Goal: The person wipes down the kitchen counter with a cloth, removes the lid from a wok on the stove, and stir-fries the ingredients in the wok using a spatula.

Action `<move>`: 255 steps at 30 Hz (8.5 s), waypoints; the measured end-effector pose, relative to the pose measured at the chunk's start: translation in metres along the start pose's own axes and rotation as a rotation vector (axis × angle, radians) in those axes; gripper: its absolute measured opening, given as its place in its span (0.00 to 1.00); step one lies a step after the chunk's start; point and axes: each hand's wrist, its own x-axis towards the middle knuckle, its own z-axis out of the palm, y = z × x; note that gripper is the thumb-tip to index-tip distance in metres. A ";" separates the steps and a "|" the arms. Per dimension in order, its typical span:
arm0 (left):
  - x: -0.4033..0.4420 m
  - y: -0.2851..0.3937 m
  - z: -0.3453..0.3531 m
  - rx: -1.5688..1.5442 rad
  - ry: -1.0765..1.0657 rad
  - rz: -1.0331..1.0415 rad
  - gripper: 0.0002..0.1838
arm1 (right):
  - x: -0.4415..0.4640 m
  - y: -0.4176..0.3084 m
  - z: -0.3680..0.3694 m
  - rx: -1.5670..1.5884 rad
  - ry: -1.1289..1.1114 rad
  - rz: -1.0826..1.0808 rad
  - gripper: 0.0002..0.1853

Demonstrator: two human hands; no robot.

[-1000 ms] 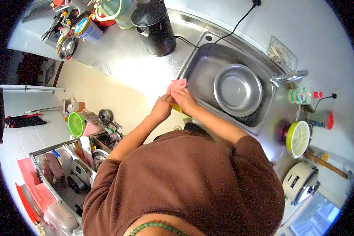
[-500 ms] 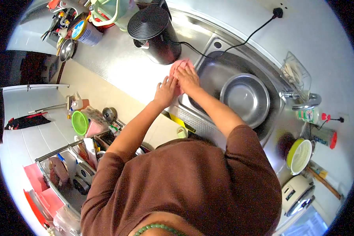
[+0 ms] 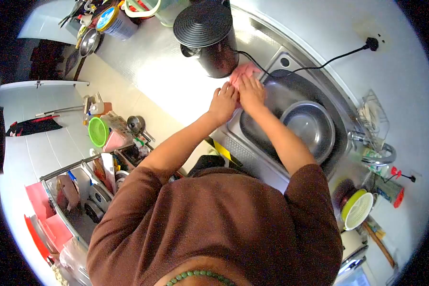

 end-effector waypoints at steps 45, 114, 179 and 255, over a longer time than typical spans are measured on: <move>0.014 -0.465 -0.030 -0.020 0.175 -0.239 0.21 | 0.381 -0.250 0.172 0.020 -0.005 -0.056 0.25; -0.151 0.106 0.027 -0.492 -0.155 0.741 0.24 | -0.302 -0.117 -0.050 -0.083 0.070 0.377 0.22; -0.072 -0.071 0.011 -0.075 0.009 0.229 0.19 | 0.066 -0.035 0.024 0.105 0.010 0.764 0.10; -0.184 -0.318 0.004 -0.464 0.292 0.038 0.25 | 0.130 -0.302 0.074 0.577 -0.056 0.216 0.22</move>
